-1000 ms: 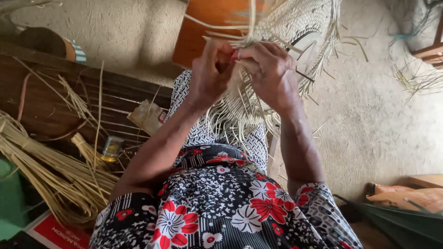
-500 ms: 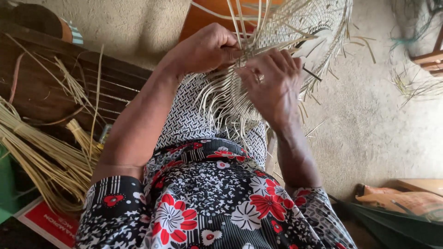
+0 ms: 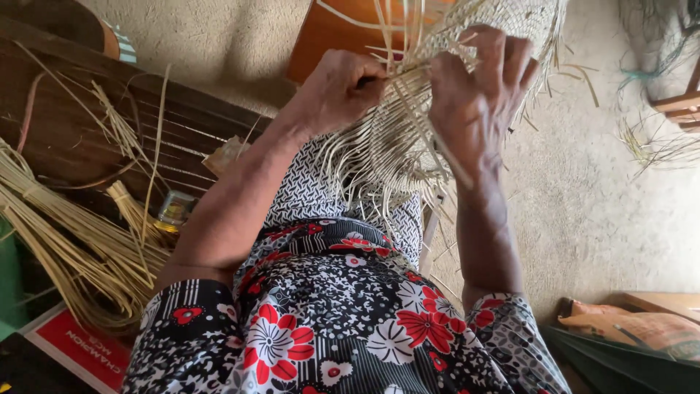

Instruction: Weaving dried straw strands into a circular pattern to form a hat or basket

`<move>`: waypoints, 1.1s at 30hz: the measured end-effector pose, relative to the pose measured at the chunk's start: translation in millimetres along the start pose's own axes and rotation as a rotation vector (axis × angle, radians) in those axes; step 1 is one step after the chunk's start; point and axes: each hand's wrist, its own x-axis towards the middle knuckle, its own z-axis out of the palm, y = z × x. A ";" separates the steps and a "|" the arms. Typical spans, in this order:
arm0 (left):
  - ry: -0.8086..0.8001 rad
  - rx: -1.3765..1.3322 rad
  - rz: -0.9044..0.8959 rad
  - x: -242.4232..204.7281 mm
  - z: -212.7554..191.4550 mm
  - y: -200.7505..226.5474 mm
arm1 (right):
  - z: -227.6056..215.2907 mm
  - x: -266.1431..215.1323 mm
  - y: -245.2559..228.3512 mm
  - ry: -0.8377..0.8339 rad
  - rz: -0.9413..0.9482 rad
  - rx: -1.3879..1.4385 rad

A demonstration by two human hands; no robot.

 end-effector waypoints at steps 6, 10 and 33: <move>0.007 -0.012 -0.011 3.4 -5.9 14.8 | -3.8 -4.9 -11.7 -0.291 -0.208 0.301; 0.036 0.097 0.031 3.3 -2.7 28.8 | 5.1 2.1 -11.0 -0.269 -0.003 0.629; 0.057 -0.313 -0.191 5.5 18.7 -3.8 | 9.9 -17.3 -5.5 -0.073 -0.070 0.647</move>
